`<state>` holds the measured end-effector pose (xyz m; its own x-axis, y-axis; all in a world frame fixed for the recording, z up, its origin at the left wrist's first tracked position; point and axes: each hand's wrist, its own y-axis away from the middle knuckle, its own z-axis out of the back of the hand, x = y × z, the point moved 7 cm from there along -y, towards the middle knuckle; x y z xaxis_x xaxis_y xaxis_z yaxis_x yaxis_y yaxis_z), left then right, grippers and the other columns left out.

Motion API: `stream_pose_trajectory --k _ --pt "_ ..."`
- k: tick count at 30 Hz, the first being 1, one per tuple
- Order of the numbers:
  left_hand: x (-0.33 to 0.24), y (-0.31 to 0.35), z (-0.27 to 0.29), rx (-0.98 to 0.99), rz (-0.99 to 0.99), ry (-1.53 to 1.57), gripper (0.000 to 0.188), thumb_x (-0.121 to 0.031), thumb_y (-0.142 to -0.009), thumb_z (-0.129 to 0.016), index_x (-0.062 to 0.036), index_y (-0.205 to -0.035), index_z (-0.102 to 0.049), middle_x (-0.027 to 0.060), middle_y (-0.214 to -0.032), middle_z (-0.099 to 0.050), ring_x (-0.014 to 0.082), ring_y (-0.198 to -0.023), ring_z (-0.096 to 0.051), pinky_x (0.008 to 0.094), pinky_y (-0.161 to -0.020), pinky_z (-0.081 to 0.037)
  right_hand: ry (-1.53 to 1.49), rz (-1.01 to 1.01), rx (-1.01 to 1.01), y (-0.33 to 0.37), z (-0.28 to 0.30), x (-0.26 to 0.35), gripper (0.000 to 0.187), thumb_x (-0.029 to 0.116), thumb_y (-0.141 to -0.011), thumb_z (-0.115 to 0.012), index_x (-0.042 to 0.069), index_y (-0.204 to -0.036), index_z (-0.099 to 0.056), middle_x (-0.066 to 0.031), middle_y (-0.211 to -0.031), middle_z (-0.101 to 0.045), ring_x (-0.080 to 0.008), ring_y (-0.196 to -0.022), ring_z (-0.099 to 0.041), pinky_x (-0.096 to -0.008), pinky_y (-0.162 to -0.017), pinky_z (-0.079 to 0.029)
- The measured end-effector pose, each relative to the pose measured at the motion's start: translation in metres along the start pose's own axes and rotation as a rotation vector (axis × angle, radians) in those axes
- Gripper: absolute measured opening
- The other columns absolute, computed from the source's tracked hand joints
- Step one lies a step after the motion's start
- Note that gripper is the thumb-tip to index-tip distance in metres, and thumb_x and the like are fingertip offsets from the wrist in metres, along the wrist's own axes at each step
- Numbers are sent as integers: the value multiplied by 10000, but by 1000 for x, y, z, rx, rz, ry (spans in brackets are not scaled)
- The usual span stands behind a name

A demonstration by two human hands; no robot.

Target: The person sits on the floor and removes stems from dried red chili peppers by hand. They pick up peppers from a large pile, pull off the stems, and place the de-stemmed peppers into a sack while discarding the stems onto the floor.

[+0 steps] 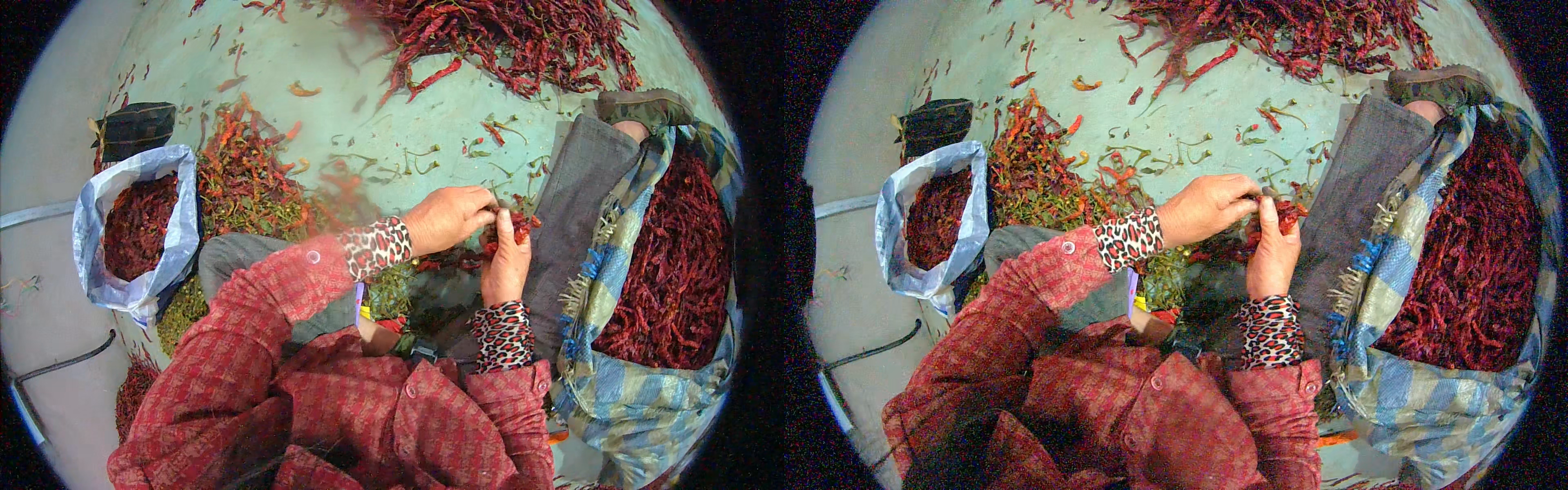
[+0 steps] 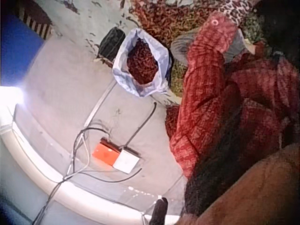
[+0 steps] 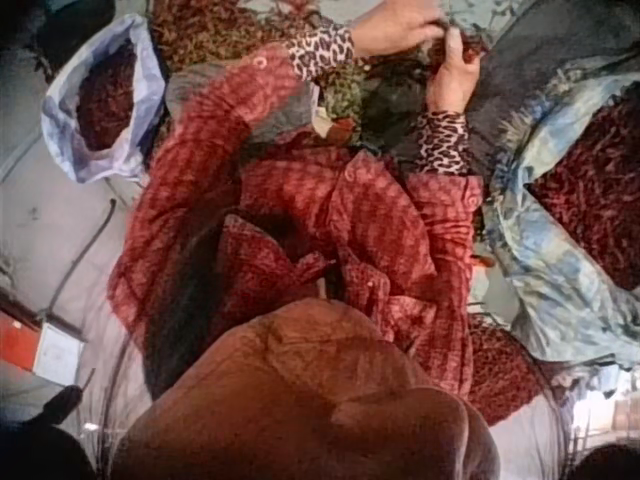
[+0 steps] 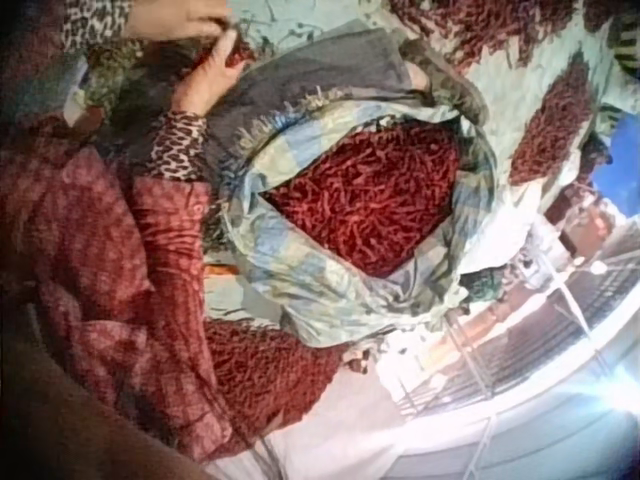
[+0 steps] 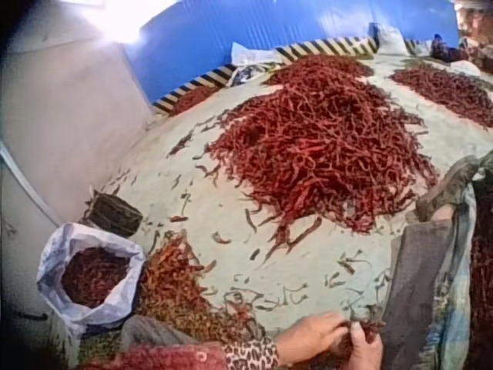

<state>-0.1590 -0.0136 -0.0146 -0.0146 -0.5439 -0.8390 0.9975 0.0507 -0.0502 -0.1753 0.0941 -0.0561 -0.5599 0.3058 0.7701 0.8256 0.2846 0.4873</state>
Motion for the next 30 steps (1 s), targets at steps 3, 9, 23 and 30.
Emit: stream_pose_trajectory --k 3,9,23,30 --pt "-1 -5 1 138 -47 -25 235 -197 -779 -518 -7 -916 -532 136 -835 -552 263 -789 -552 328 -682 -437 40 4 -73 1 5 2 131 203 -809 -553 77 -843 -542 39 -701 -502 -51 -584 -415 -200 -527 -329" --pt "8 -2 15 259 175 247 304 -260 -818 -486 -5 -976 -534 100 -885 -563 179 -833 -540 284 -745 -418 458 -109 186 10 -15 -3 166 227 -821 -527 61 -831 -517 35 -685 -489 -49 -579 -424 -188 -511 -329" --pt "9 18 42 -226 208 177 123 -142 -777 -496 -23 -777 -525 96 -760 -466 238 -736 -483 311 -649 -407 421 -37 308 21 -33 -1 88 114 -795 -555 28 -804 -536 35 -660 -499 -36 -547 -412 -183 -473 -335" --pt "65 -41 52 -36 87 -289 209 -192 -776 -484 -17 -890 -489 171 -827 -508 320 -796 -516 403 -680 -420 -43 -235 245 10 -22 -18 152 137 -820 -515 30 -929 -511 -50 -833 -555 -154 -724 -550 -278 -618 -474"
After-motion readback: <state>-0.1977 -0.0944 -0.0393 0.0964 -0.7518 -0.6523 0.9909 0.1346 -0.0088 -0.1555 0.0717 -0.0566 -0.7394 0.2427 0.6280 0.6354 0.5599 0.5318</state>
